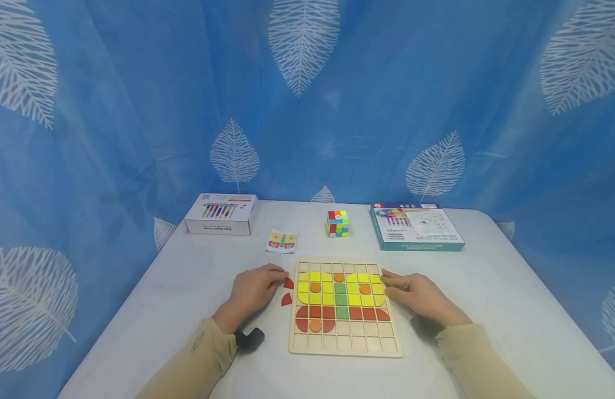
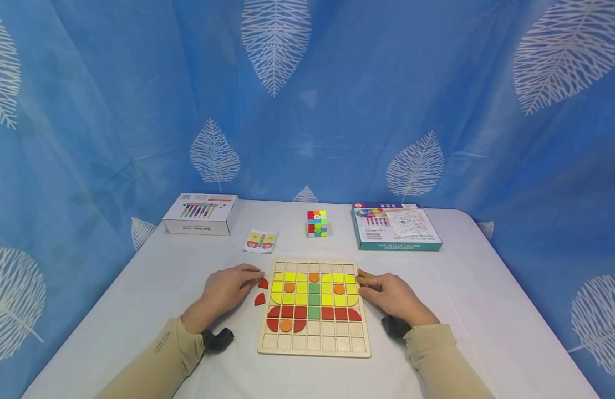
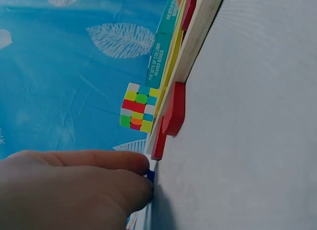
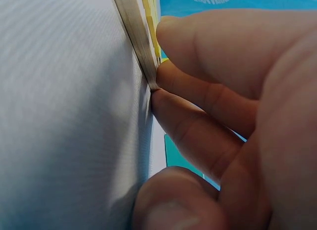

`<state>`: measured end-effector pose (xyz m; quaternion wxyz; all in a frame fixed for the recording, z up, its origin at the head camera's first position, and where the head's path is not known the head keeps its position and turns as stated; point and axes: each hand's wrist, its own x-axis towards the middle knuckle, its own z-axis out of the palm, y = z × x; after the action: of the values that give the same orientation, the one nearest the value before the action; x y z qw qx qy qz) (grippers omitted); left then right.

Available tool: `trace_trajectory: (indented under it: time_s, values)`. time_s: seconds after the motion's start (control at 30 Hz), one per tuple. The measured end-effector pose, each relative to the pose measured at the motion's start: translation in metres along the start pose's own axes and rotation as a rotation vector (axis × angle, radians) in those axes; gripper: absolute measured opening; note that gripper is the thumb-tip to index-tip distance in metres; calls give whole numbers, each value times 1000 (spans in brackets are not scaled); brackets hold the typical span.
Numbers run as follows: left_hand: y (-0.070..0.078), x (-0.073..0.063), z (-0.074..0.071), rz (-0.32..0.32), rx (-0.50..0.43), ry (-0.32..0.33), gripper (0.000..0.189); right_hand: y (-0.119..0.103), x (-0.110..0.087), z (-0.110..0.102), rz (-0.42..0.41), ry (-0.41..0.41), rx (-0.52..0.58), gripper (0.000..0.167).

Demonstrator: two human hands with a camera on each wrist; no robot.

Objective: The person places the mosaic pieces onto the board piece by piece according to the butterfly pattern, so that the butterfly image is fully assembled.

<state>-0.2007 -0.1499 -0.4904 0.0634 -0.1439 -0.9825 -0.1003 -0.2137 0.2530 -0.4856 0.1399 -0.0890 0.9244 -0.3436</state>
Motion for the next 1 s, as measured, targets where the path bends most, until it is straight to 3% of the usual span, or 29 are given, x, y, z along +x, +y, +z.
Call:
trace_trajectory:
  time_s: [0.13, 0.27, 0.57, 0.8, 1.0]
  values:
    - [-1, -1, 0, -7, 57, 22, 29, -1, 0, 0, 5, 1, 9, 44]
    - [-3, -6, -3, -37, 68, 29, 30, -1, 1, 2, 10, -7, 17, 46]
    - [-3, -12, -11, -95, -2, -69, 48, 0, 1, 1, -9, -3, 7, 47]
    - [-8, -12, -14, -54, -76, -23, 46, 1, 1, 1, -4, -5, 10, 48]
    - [-12, -11, -14, 27, -34, -61, 30, 2, 1, 1, 1, -1, 4, 48]
